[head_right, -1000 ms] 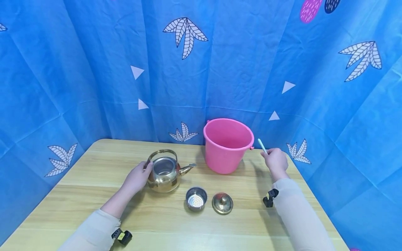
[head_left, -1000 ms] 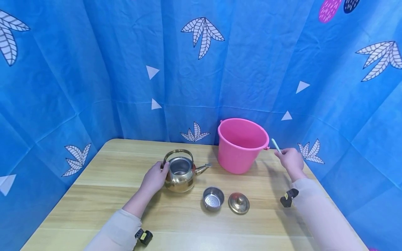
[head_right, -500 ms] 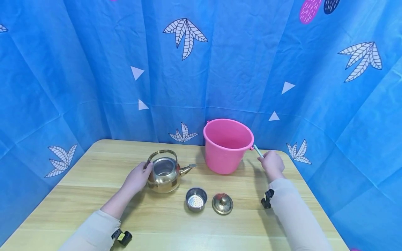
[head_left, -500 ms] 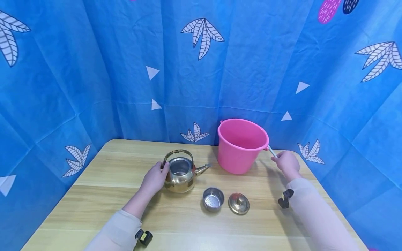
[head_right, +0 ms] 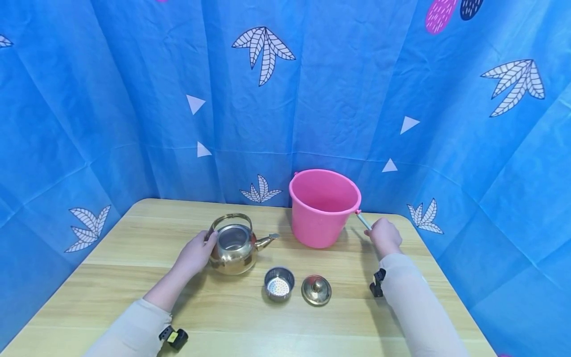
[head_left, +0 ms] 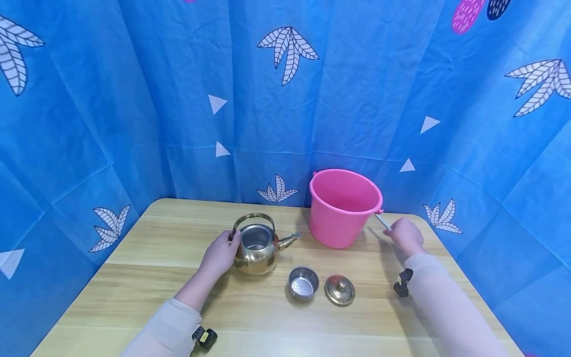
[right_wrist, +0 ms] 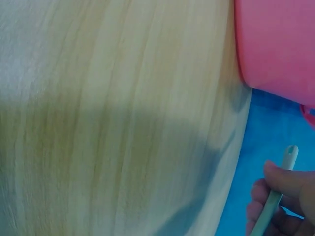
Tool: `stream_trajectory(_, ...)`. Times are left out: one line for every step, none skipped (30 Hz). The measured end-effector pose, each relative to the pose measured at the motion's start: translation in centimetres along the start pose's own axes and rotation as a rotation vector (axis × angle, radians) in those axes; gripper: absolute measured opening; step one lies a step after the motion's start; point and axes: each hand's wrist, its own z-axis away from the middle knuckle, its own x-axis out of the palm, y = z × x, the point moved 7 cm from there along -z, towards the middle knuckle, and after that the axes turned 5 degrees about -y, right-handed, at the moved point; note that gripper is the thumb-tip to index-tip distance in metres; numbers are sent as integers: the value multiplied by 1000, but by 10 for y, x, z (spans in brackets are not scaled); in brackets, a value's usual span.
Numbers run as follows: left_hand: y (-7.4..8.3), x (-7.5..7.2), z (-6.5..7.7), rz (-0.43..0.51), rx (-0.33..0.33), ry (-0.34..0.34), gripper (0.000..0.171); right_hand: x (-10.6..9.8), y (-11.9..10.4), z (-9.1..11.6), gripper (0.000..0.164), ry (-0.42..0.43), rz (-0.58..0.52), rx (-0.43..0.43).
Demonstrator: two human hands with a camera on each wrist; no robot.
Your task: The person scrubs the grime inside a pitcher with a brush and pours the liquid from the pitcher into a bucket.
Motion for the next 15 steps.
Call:
stream_trajectory(0, 0, 0, -1, -1, 0, 52, 0, 1, 0, 27, 1, 4, 0)
stream_trajectory(0, 0, 0, 0, 0, 0, 52, 1, 1, -1, 27, 1, 6, 0)
stream_trajectory(-1, 0, 0, 1, 0, 0, 51, 1, 2, -1, 26, 2, 9, 0)
stream_trajectory(-1, 0, 0, 2, 1, 1, 51, 2, 2, -2, 26, 1, 13, -3)
stream_trajectory(-1, 0, 0, 1, 2, 2, 50, 2, 2, -2, 26, 1, 14, -2)
stream_trajectory(-1, 0, 0, 0, 1, 2, 50, 3, 2, -2, 25, 1, 17, -3)
stream_trajectory(-1, 0, 0, 0, 1, 1, 50, 3, 3, -2, 25, 0, 19, -1)
stream_trajectory(-1, 0, 0, -1, 2, 2, 50, 4, 3, -2, 25, -3, 20, -3)
stream_trajectory(-1, 0, 0, -2, 2, 1, 51, 5, 3, -2, 24, -6, 20, -5)
stream_trajectory(-1, 0, 0, -2, 1, 2, 51, 6, 3, -3, 24, -9, 19, -4)
stream_trajectory(-1, 0, 0, -3, 2, 2, 51, 7, 3, -3, 24, -10, 19, -1)
stream_trajectory(-1, 0, 0, -3, 1, 3, 50, 8, 3, -3, 23, -13, 22, -2)
stream_trajectory(-1, 0, 0, -3, 2, 3, 50, 9, 3, -3, 23, -15, 25, -1)
stream_trajectory(-1, 0, 0, -4, 0, 3, 50, 11, 2, -3, 22, -17, 26, -2)
stream_trajectory(-1, 0, 0, -3, 0, 3, 51, 11, 2, -3, 22, -20, 27, -3)
